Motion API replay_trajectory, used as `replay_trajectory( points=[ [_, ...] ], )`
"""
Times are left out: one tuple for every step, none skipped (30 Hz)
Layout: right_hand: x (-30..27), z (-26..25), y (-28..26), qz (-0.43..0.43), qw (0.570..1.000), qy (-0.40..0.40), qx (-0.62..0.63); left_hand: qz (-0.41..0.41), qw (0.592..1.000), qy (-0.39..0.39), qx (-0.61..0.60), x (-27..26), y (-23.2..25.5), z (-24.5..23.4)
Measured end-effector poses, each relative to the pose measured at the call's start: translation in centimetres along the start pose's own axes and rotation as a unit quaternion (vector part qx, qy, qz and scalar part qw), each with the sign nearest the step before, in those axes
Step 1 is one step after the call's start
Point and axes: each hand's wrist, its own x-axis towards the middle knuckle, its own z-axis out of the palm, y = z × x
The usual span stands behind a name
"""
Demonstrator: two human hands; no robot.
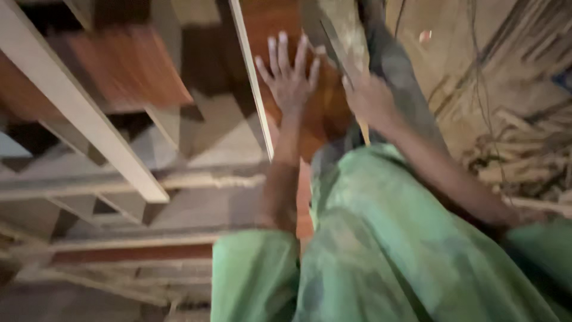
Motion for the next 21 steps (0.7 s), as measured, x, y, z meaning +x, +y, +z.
replay_trajectory(
  points=[
    [0.4, -0.1, 0.0, 0.005, 1.000, 0.019, 0.024, 0.006, 1.000, 0.006, -0.003, 1.4, -0.4, 0.6],
    [-0.4, 0.4, 0.1, 0.012, 0.999, 0.012, 0.046, -0.005, 1.000, -0.006, 0.000, 0.4, -0.4, -0.1],
    [-0.9, 0.7, 0.4, -0.010, 0.998, 0.006, 0.060, -0.017, 1.000, 0.006, 0.000, -0.3, -0.4, -0.4],
    [-2.6, 1.4, 0.5, -0.006, 0.996, -0.005, 0.087, -0.018, 1.000, -0.009, -0.007, -1.9, -0.1, -1.4],
    [-4.3, 1.9, 0.5, -0.002, 0.993, -0.016, 0.114, -0.020, 0.999, -0.023, -0.014, -3.2, 0.2, -2.3],
    [-3.1, 1.8, 0.7, 0.010, 0.997, -0.014, 0.073, -0.012, 1.000, -0.004, -0.006, -2.1, 0.1, -1.5],
    [-1.9, 1.4, 0.9, 0.021, 0.999, -0.012, 0.031, -0.005, 1.000, 0.015, 0.002, -0.9, 0.1, -0.7],
    [-1.7, 1.3, 0.8, 0.037, 0.999, -0.014, -0.005, 0.005, 1.000, 0.026, 0.012, -0.6, -0.2, -0.8],
    [-1.3, 1.2, 0.8, 0.029, 0.999, -0.030, -0.011, -0.001, 1.000, 0.017, 0.014, -0.5, -0.4, -0.8],
    [-1.4, 1.0, 1.1, 0.022, 0.999, -0.034, -0.021, -0.002, 1.000, 0.017, 0.008, -0.3, -0.3, -0.4],
    [-1.3, 0.9, 1.4, 0.016, 0.999, -0.037, -0.032, -0.003, 1.000, 0.018, 0.002, -0.3, -0.2, 0.0],
    [-1.3, 0.9, 1.7, 0.030, 0.999, -0.024, -0.009, 0.000, 1.000, 0.015, -0.001, -0.4, -0.3, 0.4],
    [-1.3, 1.2, 1.9, 0.045, 0.999, -0.012, 0.014, 0.003, 1.000, 0.012, -0.003, -0.5, -0.6, 0.8],
    [-2.2, 1.8, 1.9, 0.059, 0.997, -0.013, 0.038, -0.002, 1.000, -0.001, 0.000, -1.7, -0.8, 0.4],
    [-3.2, 2.3, 1.9, 0.062, 0.997, -0.035, 0.039, -0.004, 1.000, 0.003, 0.009, -2.9, -1.0, -0.2],
    [-3.5, 2.6, 2.0, 0.070, 0.995, -0.049, 0.042, 0.002, 1.000, 0.010, 0.013, -2.9, -0.9, -0.2],
    [-4.0, 2.5, 2.0, 0.078, 0.994, -0.063, 0.045, 0.009, 1.000, 0.016, 0.016, -2.8, -0.6, -0.3],
    [-3.1, 2.6, 1.8, 0.059, 0.997, -0.039, 0.035, 0.011, 1.000, 0.022, 0.016, -1.9, -0.7, -0.2],
    [-2.3, 2.3, 1.8, 0.040, 0.999, -0.015, 0.026, 0.012, 0.999, 0.029, 0.016, -0.9, -0.7, -0.1],
    [-2.9, 2.8, 1.5, 0.033, 0.999, -0.001, 0.024, 0.017, 1.000, 0.019, 0.016, -1.4, -0.7, -1.1],
    [-3.1, 3.0, 1.4, 0.032, 0.999, -0.019, 0.031, 0.010, 1.000, -0.002, 0.020, -1.7, -0.6, -1.8]
  ],
)
